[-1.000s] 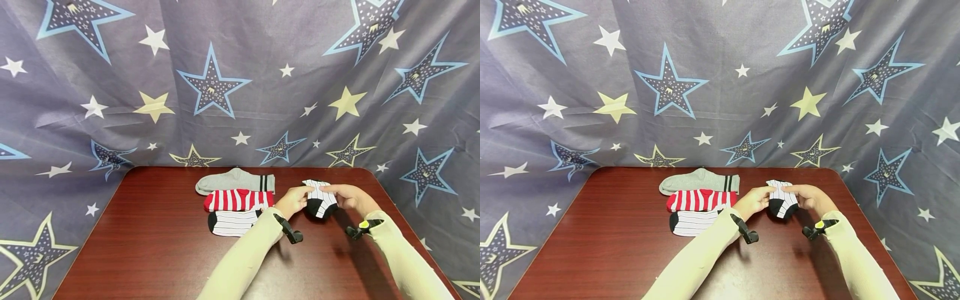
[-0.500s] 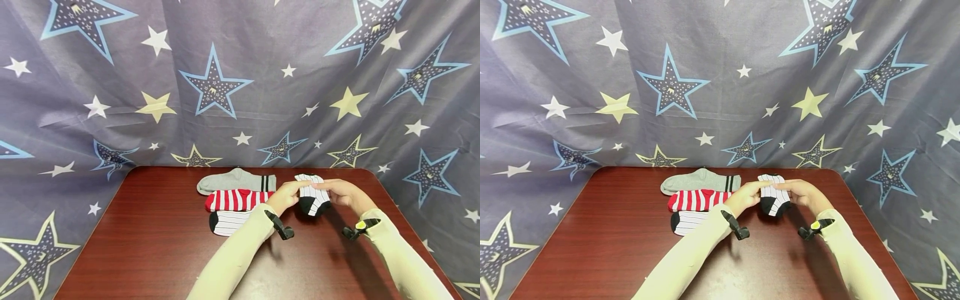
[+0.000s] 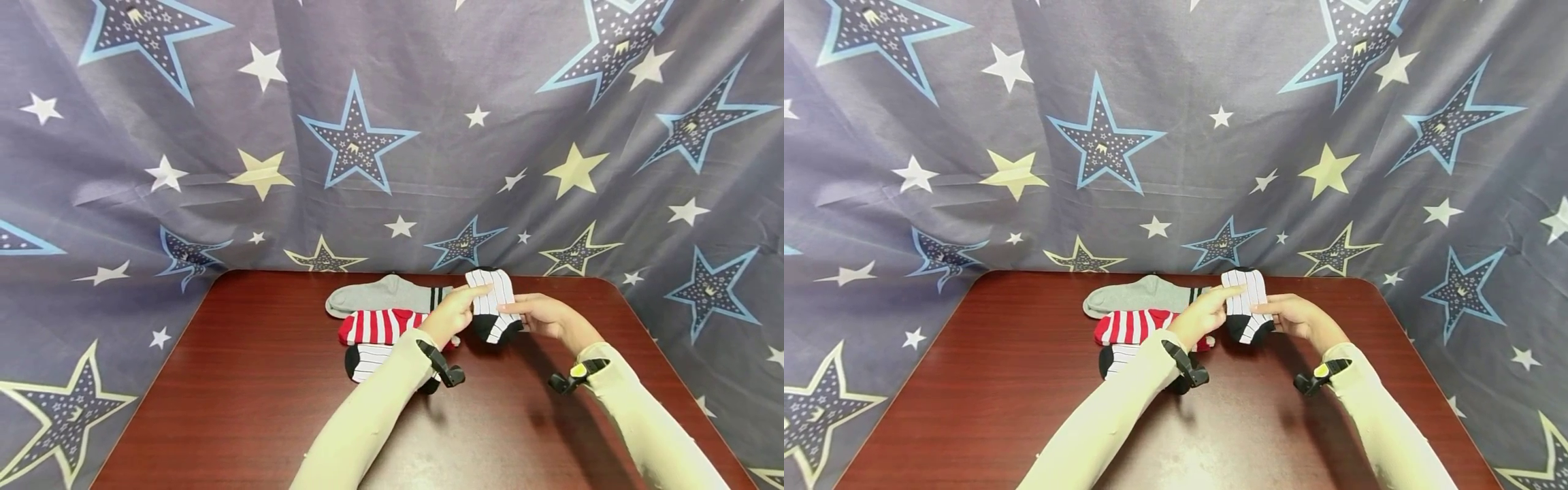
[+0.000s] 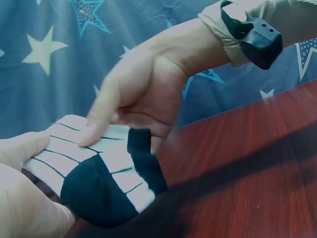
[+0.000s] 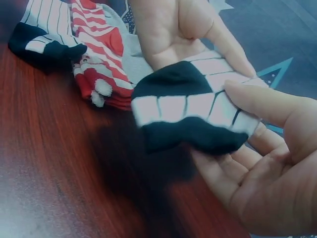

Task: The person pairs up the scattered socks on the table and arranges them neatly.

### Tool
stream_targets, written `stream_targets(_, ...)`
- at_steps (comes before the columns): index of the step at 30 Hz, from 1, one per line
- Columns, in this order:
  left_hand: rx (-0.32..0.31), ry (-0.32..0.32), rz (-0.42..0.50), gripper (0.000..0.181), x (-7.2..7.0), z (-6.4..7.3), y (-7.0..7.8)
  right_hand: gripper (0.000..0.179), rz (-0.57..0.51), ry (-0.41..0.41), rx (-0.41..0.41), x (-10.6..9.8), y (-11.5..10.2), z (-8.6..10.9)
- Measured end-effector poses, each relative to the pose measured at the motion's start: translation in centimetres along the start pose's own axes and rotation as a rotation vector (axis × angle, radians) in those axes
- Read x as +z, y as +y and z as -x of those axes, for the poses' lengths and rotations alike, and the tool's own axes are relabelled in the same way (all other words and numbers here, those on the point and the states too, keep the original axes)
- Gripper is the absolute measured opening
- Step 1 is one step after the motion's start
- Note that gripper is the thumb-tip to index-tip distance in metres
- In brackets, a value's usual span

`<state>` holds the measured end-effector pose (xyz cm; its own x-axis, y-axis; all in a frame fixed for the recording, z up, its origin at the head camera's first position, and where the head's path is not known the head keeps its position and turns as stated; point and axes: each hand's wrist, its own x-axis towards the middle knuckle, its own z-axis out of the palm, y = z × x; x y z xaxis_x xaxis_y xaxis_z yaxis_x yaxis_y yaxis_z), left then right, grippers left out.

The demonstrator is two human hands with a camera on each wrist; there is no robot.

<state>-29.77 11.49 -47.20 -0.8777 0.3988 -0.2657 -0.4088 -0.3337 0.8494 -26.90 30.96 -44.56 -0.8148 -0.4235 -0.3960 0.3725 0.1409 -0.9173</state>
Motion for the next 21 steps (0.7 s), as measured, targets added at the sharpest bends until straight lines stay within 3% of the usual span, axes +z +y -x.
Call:
stream_targets(3,0.009,-0.008,0.092,0.014,-0.7,-0.2,0.5,0.022,0.001,-0.002,0.001,0.2,0.0,-0.1)
stream_targets(9,-0.009,0.010,0.157,0.027,-2.3,0.0,1.0,0.025,-0.048,0.004,0.011,0.3,0.1,-0.4)
stream_targets(16,0.031,-0.020,0.146,0.034,-4.1,0.8,1.4,0.029,-0.074,0.021,0.012,0.4,0.0,-0.7)
stream_targets(21,0.033,-0.044,0.160,0.028,-5.1,1.2,1.8,0.028,-0.088,0.017,-0.002,0.5,-0.1,-0.9)
